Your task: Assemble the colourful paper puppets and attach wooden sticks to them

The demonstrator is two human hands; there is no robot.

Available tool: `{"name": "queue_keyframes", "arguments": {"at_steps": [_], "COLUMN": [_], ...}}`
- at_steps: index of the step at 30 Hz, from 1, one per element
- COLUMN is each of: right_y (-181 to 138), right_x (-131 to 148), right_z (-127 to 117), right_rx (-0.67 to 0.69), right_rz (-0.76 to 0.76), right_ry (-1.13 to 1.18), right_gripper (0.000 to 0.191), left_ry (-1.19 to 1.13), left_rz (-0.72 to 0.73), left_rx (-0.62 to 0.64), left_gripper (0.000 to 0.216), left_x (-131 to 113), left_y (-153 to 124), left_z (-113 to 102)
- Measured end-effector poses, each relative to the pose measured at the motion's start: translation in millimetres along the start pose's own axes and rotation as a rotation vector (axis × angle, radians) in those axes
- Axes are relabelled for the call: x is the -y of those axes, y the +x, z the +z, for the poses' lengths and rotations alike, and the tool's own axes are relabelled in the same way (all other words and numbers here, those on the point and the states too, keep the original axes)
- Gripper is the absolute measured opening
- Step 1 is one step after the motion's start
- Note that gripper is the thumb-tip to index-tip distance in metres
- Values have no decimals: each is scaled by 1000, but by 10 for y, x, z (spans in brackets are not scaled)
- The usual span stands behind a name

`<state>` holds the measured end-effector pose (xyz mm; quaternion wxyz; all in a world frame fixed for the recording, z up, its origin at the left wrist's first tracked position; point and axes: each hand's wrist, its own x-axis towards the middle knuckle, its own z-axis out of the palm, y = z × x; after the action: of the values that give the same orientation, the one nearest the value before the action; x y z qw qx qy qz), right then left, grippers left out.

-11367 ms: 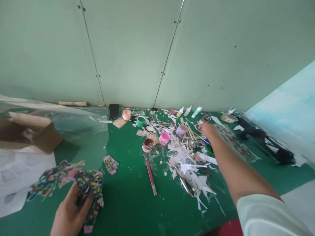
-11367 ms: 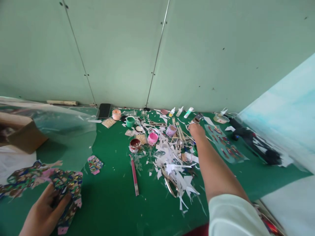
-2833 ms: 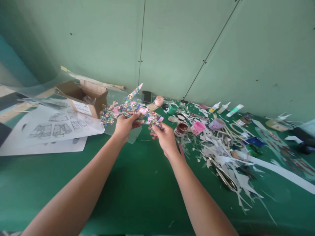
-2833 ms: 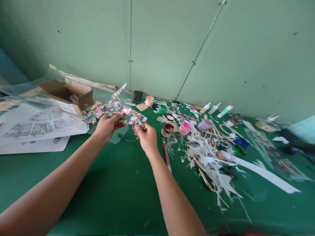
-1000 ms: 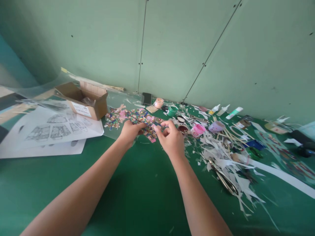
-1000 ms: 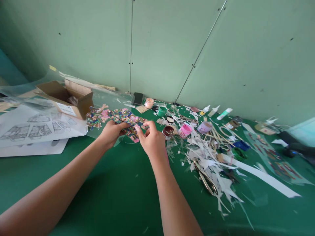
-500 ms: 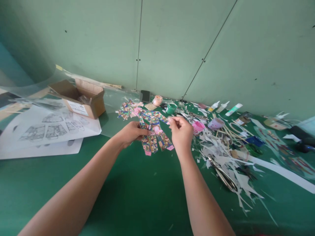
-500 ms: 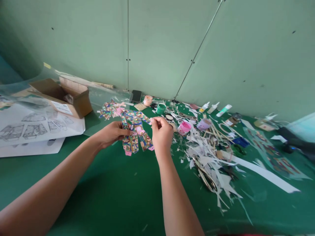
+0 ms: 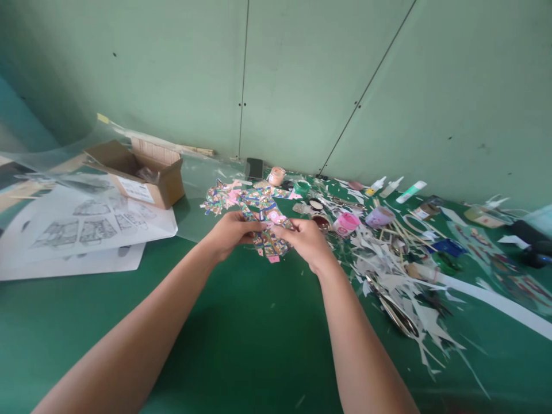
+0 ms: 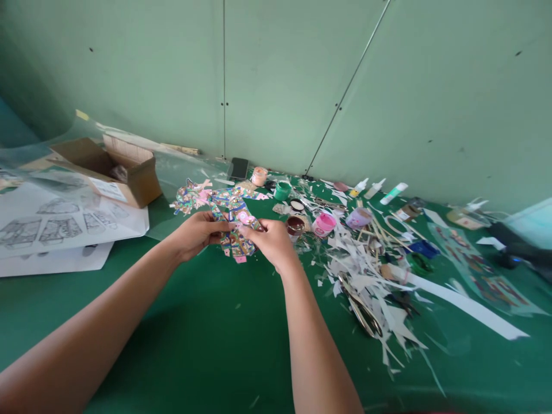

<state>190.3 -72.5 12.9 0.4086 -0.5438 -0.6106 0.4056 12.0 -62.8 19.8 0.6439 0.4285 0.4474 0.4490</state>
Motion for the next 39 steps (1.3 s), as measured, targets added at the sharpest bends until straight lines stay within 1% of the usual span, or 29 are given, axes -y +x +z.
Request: {"name": "queue_keyframes", "arguments": {"at_steps": [6, 12, 15, 19, 24, 28, 33, 39], "right_y": [-6, -15, -6, 1, -9, -25, -40, -33], "right_x": [-24, 11, 8, 4, 16, 52, 77, 86], "right_z": [23, -4, -34, -86, -149, -180, -177, -148], "right_rx": [28, 92, 123, 145, 140, 137, 144, 71], "right_rz": [51, 72, 84, 136, 205, 243, 237, 195], "right_ry": [17, 126, 220, 291, 340, 416, 467, 493], "right_gripper": [35, 31, 33, 39, 42, 42, 40, 39], "left_ry": [-31, -54, -58, -48, -18, -11, -9, -4], "left_rz": [-38, -2, -4, 7, 16, 30, 33, 20], "left_rx": [-35, -60, -56, -95, -84, -69, -64, -38], "left_gripper": [19, 18, 18, 18, 21, 19, 16, 17], "left_x": [-11, 6, -10, -33, -18, -8, -21, -27], "left_y": [0, 19, 9, -11, -11, -14, -21, -27], "left_z": [15, 1, 12, 28, 11, 7, 22, 30]}}
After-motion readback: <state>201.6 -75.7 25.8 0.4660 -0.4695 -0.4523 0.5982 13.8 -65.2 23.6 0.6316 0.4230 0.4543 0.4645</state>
